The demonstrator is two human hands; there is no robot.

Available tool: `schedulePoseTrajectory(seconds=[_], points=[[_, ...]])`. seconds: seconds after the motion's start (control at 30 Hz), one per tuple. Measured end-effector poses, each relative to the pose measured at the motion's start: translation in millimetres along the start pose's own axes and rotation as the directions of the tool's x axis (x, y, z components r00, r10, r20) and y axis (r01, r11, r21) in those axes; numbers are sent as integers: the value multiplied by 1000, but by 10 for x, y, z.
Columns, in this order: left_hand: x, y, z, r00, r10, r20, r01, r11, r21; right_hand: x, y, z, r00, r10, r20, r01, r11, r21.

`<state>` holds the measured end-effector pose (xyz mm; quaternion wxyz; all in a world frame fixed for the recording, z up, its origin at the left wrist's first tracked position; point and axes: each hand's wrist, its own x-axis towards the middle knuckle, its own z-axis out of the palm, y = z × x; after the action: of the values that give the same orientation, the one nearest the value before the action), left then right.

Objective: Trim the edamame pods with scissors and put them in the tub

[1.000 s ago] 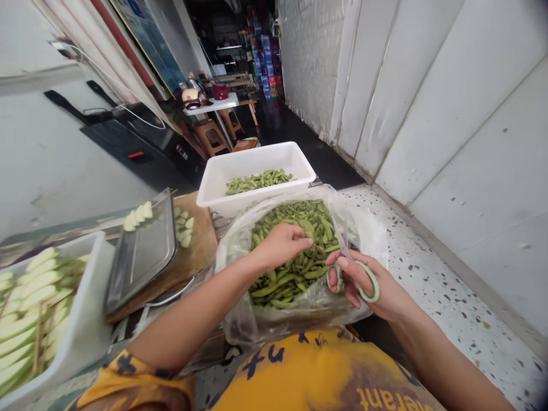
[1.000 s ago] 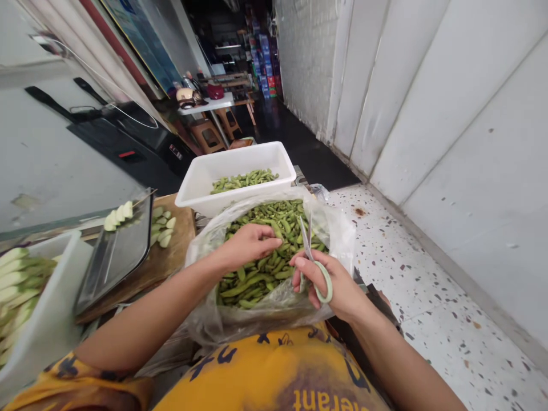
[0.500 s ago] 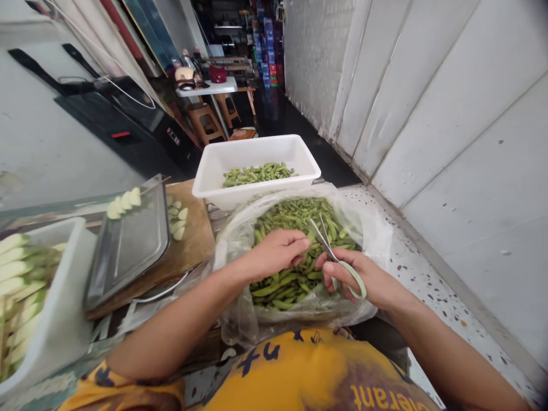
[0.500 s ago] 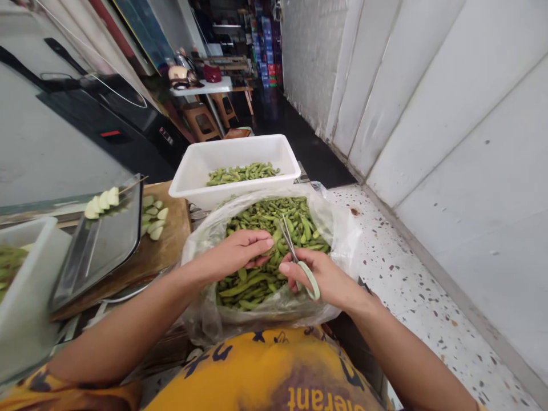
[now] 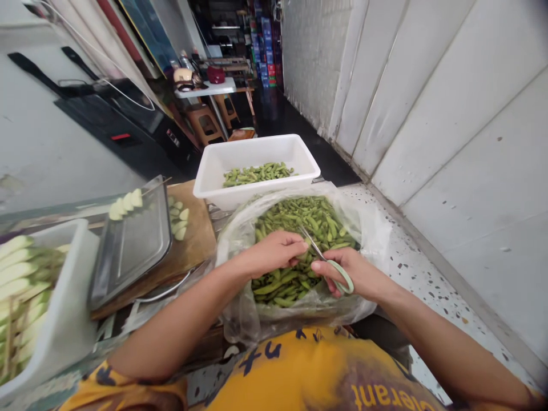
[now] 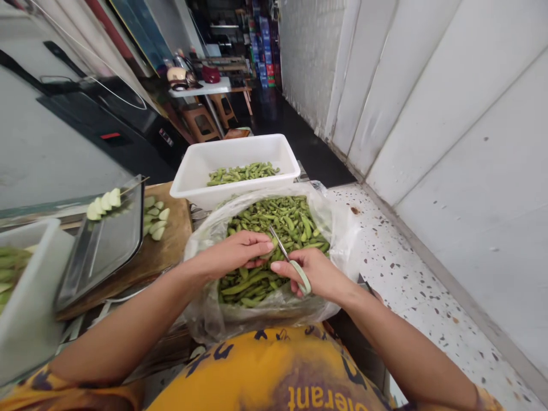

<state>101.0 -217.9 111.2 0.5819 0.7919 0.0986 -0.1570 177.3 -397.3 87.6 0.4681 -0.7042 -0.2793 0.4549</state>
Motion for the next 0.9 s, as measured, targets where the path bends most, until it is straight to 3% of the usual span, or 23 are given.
schedulePoseTrajectory(seconds=[0.17, 0.33, 0.4, 0.47, 0.53, 0.73, 0.9], points=[[49, -45, -7, 998, -39, -44, 27, 971, -238, 5, 29, 43, 998, 26, -53, -21, 995, 94], [76, -43, 34, 984, 27, -173, -100, 897, -429, -82, 12, 111, 994, -53, -94, 72, 975, 212], [84, -42, 64, 943, 45, -329, -173, 912, -371, -107, 29, 145, 993, -58, -101, 81, 969, 235], [95, -41, 94, 870, 63, -489, -220, 938, -270, -121, 54, 174, 994, -54, -92, 74, 969, 234], [108, -38, 121, 817, 71, -572, -252, 936, -244, -127, 71, 195, 996, -44, -73, 60, 972, 228], [157, -11, 178, 834, -9, -551, -255, 881, -400, -131, 58, 216, 997, -57, -46, 66, 971, 231], [192, -4, 162, 878, -75, -473, -267, 743, -613, -128, 57, 205, 998, -59, -21, 63, 965, 255]])
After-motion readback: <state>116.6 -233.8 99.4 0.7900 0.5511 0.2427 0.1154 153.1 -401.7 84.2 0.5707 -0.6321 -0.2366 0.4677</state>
